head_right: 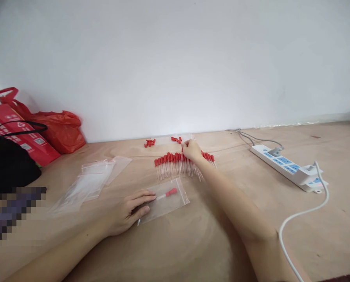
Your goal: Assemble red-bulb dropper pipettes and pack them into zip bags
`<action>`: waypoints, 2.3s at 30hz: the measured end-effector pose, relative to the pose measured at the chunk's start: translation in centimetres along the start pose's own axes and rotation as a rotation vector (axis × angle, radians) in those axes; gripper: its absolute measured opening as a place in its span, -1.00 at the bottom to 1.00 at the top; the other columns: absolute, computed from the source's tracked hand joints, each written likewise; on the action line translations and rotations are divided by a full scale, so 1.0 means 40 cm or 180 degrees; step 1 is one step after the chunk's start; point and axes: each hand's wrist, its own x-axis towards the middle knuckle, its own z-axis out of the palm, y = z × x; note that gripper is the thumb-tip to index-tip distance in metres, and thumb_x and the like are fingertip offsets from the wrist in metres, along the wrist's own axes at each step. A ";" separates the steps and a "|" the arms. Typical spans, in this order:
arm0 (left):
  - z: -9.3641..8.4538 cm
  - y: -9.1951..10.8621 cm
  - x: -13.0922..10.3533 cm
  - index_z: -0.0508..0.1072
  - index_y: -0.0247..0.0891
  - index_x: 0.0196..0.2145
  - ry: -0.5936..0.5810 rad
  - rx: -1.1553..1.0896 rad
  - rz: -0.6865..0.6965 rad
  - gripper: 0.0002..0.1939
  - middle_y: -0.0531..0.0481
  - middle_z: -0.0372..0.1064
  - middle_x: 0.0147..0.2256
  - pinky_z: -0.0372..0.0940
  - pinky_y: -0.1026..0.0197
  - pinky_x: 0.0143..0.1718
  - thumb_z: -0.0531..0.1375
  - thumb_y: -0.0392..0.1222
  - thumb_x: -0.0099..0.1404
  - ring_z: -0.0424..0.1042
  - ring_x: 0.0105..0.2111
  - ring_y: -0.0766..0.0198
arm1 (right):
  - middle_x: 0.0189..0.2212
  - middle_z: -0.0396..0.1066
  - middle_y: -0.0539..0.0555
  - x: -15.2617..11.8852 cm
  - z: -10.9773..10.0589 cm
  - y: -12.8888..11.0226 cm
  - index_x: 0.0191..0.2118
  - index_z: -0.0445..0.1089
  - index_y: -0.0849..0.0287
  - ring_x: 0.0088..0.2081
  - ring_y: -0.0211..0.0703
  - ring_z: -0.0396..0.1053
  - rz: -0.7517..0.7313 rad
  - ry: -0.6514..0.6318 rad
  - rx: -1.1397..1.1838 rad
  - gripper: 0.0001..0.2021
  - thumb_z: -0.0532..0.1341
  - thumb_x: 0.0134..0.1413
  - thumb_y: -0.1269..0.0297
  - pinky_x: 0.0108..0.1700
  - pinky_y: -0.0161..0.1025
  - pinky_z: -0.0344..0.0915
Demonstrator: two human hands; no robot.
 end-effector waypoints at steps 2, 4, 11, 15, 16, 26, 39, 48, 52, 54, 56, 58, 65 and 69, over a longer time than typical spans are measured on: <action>0.000 -0.001 0.000 0.31 -0.20 -0.04 0.0029 0.0005 0.0028 -0.68 -0.07 0.26 -0.03 0.16 0.10 0.00 -0.02 -0.16 0.27 0.22 -0.02 0.21 | -0.43 0.41 0.08 -0.009 -0.029 0.014 -0.32 0.29 0.24 -0.43 -0.30 0.35 -0.0074 0.0033 0.0409 -0.78 -0.04 0.09 0.25 -0.38 -0.37 0.22; 0.000 -0.001 0.001 0.31 -0.20 -0.04 0.0044 0.0004 0.0050 -0.68 -0.07 0.27 -0.03 0.17 0.11 0.00 0.00 -0.16 0.26 0.23 -0.02 0.20 | -0.48 0.38 0.03 -0.034 -0.056 0.039 -0.26 0.23 0.23 -0.49 -0.34 0.31 -0.0106 0.0197 0.1145 -0.77 -0.03 0.09 0.19 -0.44 -0.38 0.21; 0.003 -0.007 0.007 0.35 -0.21 -0.06 0.0080 0.0017 0.0094 -0.68 -0.08 0.28 -0.04 0.16 0.09 0.01 0.01 -0.15 0.25 0.23 -0.02 0.19 | -0.60 0.25 -0.05 -0.201 -0.085 0.143 -0.41 0.24 0.17 -0.56 -0.34 0.21 0.0217 0.0417 0.2431 -0.61 0.13 -0.17 -0.11 -0.52 -0.37 0.17; 0.006 -0.012 0.008 0.35 -0.17 -0.06 0.0129 -0.0020 0.0127 -0.68 -0.06 0.28 -0.04 0.16 0.07 0.00 0.02 -0.14 0.24 0.23 -0.03 0.18 | -0.58 0.27 -0.04 -0.250 -0.058 0.147 -0.43 0.23 0.14 -0.56 -0.32 0.22 0.0521 0.0386 0.2702 -0.59 0.18 -0.25 -0.13 -0.51 -0.33 0.21; 0.006 -0.012 0.008 0.35 -0.17 -0.06 0.0123 -0.0030 0.0109 -0.68 -0.06 0.28 -0.04 0.15 0.07 0.01 0.02 -0.14 0.24 0.23 -0.03 0.18 | -0.58 0.27 -0.04 -0.254 -0.050 0.142 -0.43 0.22 0.14 -0.56 -0.31 0.23 0.0568 0.0348 0.2780 -0.59 0.20 -0.27 -0.12 -0.51 -0.32 0.22; 0.004 -0.010 0.001 0.07 -0.13 0.11 0.0026 0.0060 -0.0152 -0.53 -0.06 0.18 0.04 0.15 0.07 0.01 0.01 -0.09 0.25 0.20 0.00 0.17 | -0.66 0.29 -0.12 -0.311 -0.033 0.072 -0.40 0.21 0.18 -0.67 -0.37 0.27 0.0697 -0.1278 0.3154 -0.65 0.29 -0.29 0.07 -0.67 -0.44 0.13; -0.005 0.006 0.006 0.08 -0.18 0.08 -0.0051 0.0103 -0.0201 -0.55 -0.06 0.19 0.03 0.17 0.11 -0.02 0.02 -0.11 0.24 0.23 -0.02 0.17 | -0.73 0.27 -0.06 -0.312 0.014 0.060 -0.52 0.42 0.21 -0.74 -0.41 0.08 -0.0003 -0.1880 0.1863 -0.69 0.15 -0.12 0.03 -0.69 -0.42 0.01; -0.001 -0.010 0.008 0.24 -0.21 -0.01 -0.0059 0.0100 0.0007 -0.65 -0.08 0.20 0.02 0.13 0.09 0.03 0.01 -0.15 0.25 0.19 0.02 0.18 | -0.51 0.42 0.04 -0.151 -0.049 0.104 -0.45 0.41 0.21 -0.48 -0.27 0.32 -0.0441 -0.0264 0.0324 -0.81 0.12 -0.08 0.22 -0.41 -0.35 0.18; 0.003 -0.017 0.007 0.27 -0.22 -0.02 -0.0033 0.0112 0.0049 -0.65 -0.09 0.21 0.02 0.14 0.09 0.03 0.02 -0.14 0.24 0.20 0.02 0.19 | -0.36 0.43 0.10 -0.052 -0.044 0.101 -0.27 0.43 0.18 -0.32 -0.17 0.36 -0.0180 0.0063 -0.0703 -0.74 0.09 -0.03 0.20 -0.30 -0.30 0.19; 0.003 -0.016 0.006 0.28 -0.22 -0.02 -0.0022 0.0115 0.0050 -0.65 -0.09 0.22 0.02 0.13 0.09 0.03 0.02 -0.13 0.24 0.20 0.02 0.19 | -0.25 0.40 0.14 -0.026 -0.023 0.087 -0.19 0.42 0.16 -0.22 -0.10 0.34 -0.0146 0.0093 -0.0977 -0.69 0.08 -0.02 0.16 -0.24 -0.26 0.19; 0.003 -0.013 0.006 0.28 -0.23 -0.02 -0.0036 0.0109 0.0033 -0.65 -0.10 0.22 0.02 0.13 0.08 0.03 0.02 -0.14 0.24 0.20 0.02 0.18 | -0.17 0.36 0.17 -0.012 0.000 0.073 -0.19 0.42 0.14 -0.19 -0.04 0.32 -0.0088 0.0101 -0.1090 -0.67 0.10 -0.04 0.11 -0.22 -0.22 0.18; 0.001 -0.009 0.007 0.29 -0.25 -0.02 -0.0055 0.0104 -0.0006 -0.64 -0.11 0.22 0.02 0.14 0.08 0.03 0.03 -0.14 0.24 0.20 0.02 0.17 | -0.16 0.33 0.16 -0.004 0.019 0.063 -0.26 0.45 0.12 -0.18 -0.03 0.32 0.0008 0.0096 -0.1007 -0.70 0.14 -0.09 0.10 -0.21 -0.21 0.18; 0.001 -0.009 0.008 0.29 -0.26 -0.02 -0.0053 0.0076 -0.0034 -0.64 -0.12 0.22 0.02 0.14 0.05 0.03 0.03 -0.15 0.23 0.20 0.02 0.16 | -0.25 0.36 0.15 0.023 0.010 0.060 -0.45 0.40 0.19 -0.25 -0.12 0.34 0.0058 0.0073 -0.0358 -0.84 0.16 -0.10 0.23 -0.26 -0.26 0.19; 0.005 -0.016 0.009 0.30 -0.25 -0.03 -0.0015 0.0059 0.0070 -0.65 -0.11 0.22 0.01 0.15 0.08 0.02 0.03 -0.16 0.23 0.21 0.01 0.19 | -0.43 0.41 0.07 0.019 -0.035 0.062 -0.43 0.28 0.21 -0.43 -0.29 0.34 -0.0076 -0.0054 0.0113 -0.83 0.04 0.04 0.25 -0.38 -0.36 0.21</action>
